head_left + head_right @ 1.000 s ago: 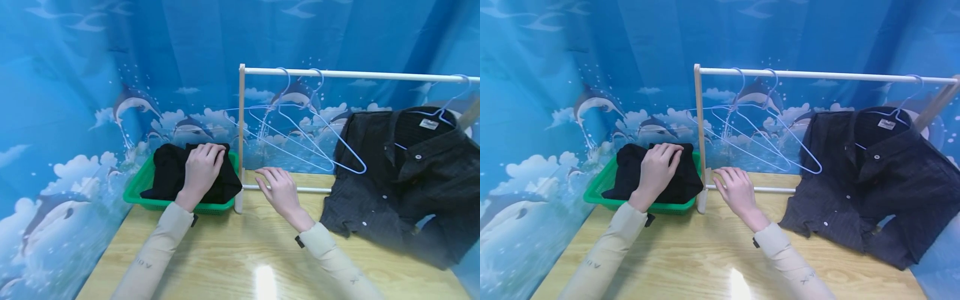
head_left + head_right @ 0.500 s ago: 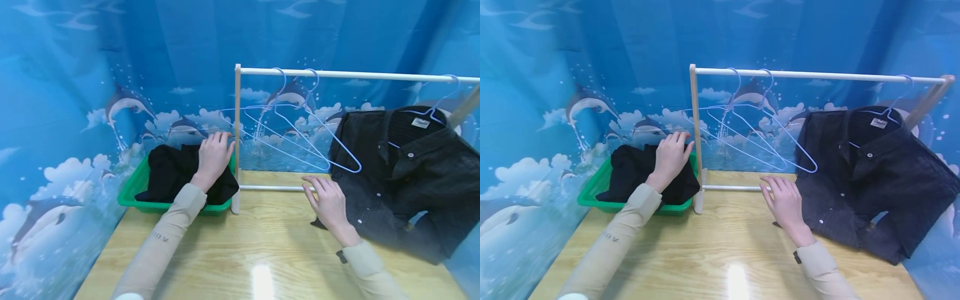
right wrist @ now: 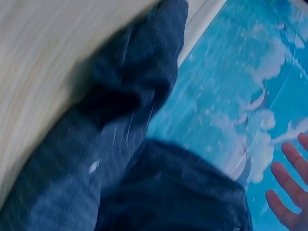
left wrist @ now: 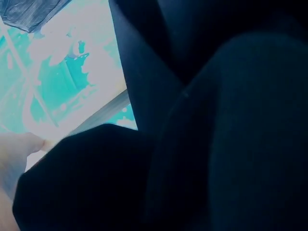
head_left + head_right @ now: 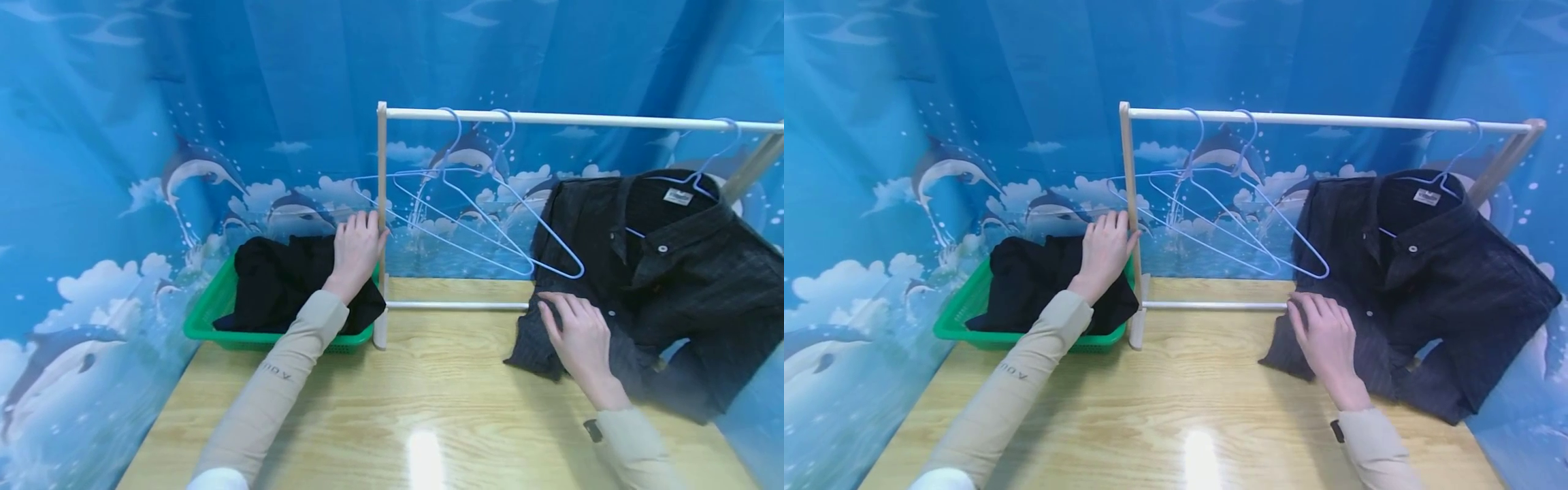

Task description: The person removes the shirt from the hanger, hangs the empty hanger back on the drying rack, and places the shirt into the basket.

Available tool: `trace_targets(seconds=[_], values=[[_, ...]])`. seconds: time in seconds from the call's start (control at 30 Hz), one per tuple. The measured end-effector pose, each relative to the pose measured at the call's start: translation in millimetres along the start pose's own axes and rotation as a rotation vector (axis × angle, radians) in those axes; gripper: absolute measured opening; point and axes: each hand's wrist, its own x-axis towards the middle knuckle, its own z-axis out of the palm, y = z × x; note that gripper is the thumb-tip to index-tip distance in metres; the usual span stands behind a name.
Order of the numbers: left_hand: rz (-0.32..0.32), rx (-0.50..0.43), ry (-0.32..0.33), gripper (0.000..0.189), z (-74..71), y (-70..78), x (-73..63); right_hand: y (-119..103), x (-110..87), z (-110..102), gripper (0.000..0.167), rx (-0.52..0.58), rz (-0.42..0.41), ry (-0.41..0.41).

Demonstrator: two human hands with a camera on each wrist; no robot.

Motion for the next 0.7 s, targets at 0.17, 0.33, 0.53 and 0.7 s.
trace_targets(seconds=[0.17,0.33,0.53,0.7], values=[[-0.010,-0.006,-0.006,0.038,-1.1,0.2,-0.1,20.1,8.0,-17.0,0.020,-0.051,0.044,0.041],[-0.024,-0.030,-0.009,0.037,-1.1,1.6,-0.1,40.7,20.1,-39.4,0.022,-0.107,0.092,0.090],[-0.034,-0.039,-0.020,0.036,-1.1,3.9,-0.4,67.1,48.6,-71.6,0.028,-0.156,0.168,0.174],[-0.051,-0.037,-0.036,0.036,-1.1,6.2,-0.7,92.7,76.9,-97.3,0.036,-0.242,0.243,0.188]])
